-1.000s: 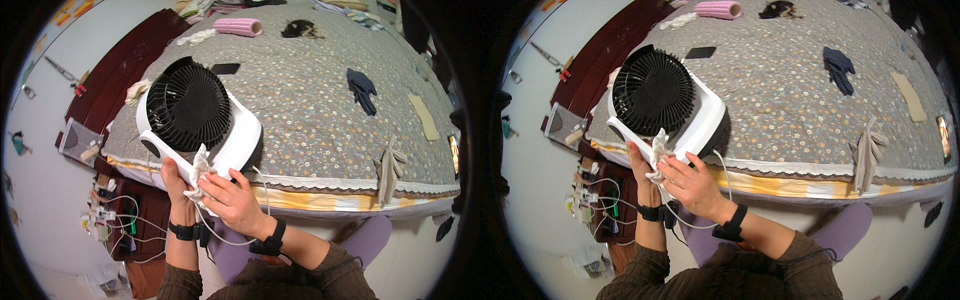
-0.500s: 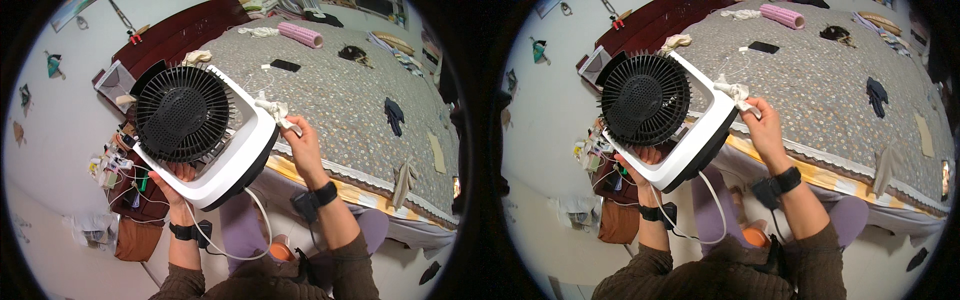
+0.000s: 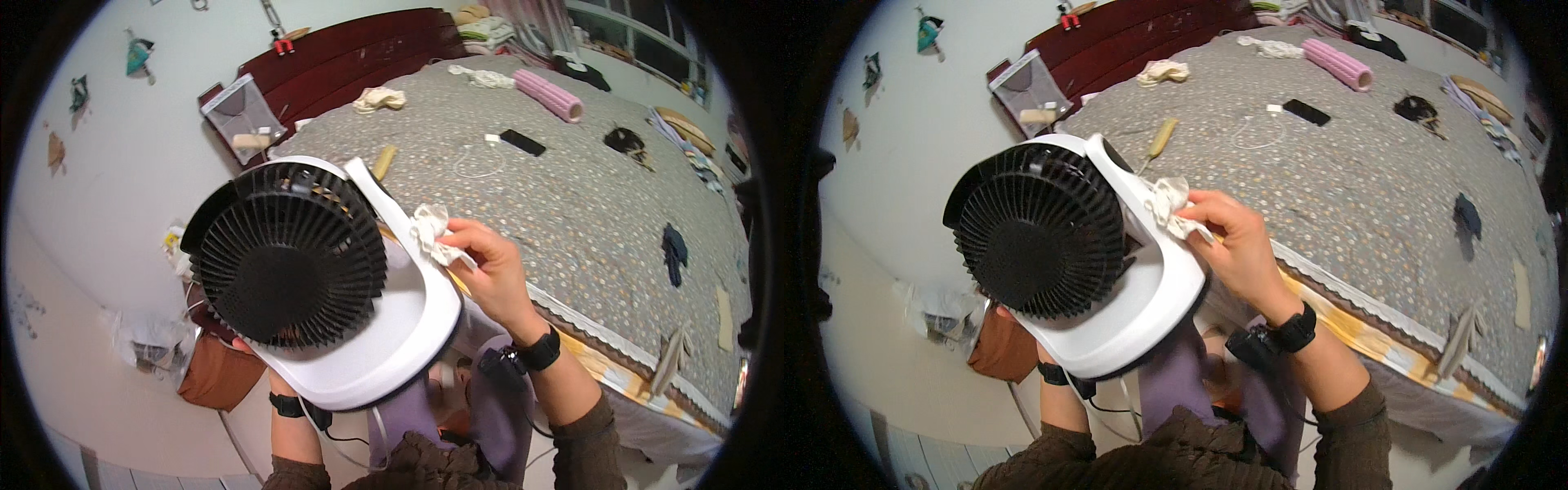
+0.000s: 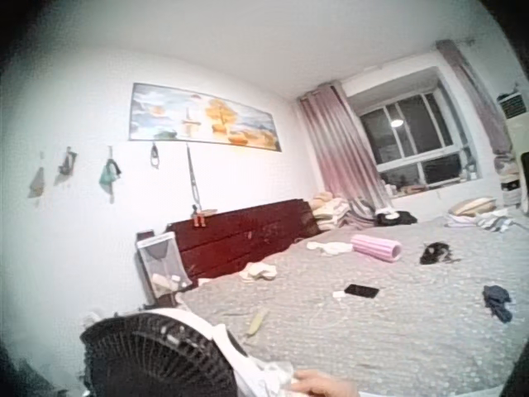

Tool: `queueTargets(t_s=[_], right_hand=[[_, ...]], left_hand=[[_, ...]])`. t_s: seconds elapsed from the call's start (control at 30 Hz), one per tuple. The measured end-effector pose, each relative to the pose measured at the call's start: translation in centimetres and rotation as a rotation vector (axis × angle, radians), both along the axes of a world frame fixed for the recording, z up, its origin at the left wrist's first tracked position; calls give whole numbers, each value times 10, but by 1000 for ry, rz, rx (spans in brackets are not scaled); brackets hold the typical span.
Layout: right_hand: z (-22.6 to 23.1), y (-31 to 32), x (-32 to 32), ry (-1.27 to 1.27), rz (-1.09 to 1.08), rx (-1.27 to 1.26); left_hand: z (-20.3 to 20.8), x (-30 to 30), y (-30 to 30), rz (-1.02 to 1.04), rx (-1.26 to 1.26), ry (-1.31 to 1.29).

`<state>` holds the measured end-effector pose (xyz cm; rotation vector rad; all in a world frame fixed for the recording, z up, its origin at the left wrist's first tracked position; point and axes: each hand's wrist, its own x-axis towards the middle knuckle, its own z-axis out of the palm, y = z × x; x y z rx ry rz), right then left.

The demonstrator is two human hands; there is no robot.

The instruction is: The person wipes a small white and black fan with a cloth, then plugs it in and tests it by feeling the airflow. They unplug the fan, wipe it again, and place it on the floor.

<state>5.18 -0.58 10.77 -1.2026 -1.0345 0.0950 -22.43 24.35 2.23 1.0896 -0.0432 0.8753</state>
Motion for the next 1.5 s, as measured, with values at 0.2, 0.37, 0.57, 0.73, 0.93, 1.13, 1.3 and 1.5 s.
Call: queueTargets(t_s=[0.2,0.37,0.57,0.73,0.93,1.13,1.3,1.5], right_hand=[[59,53,11,-244,239,205],[63,54,0,-237,191,108],[15,11,-7,-368,-151,272],[-39,-32,-16,-163,-191,136],[-113,-74,-35,189,-60,-97],[-146,-43,4,549,248,-116],[-136,23,27,683,337,-266],[-89,55,22,523,419,29]], left_hand=[[4,-46,-27,93,8,145],[9,-54,-42,109,37,225],[14,-56,-62,105,62,324],[14,-50,-74,71,94,397],[16,-21,-68,91,83,338],[5,-3,-46,64,137,258],[-20,-16,-39,-54,0,251],[-39,-26,-36,26,-77,264]])
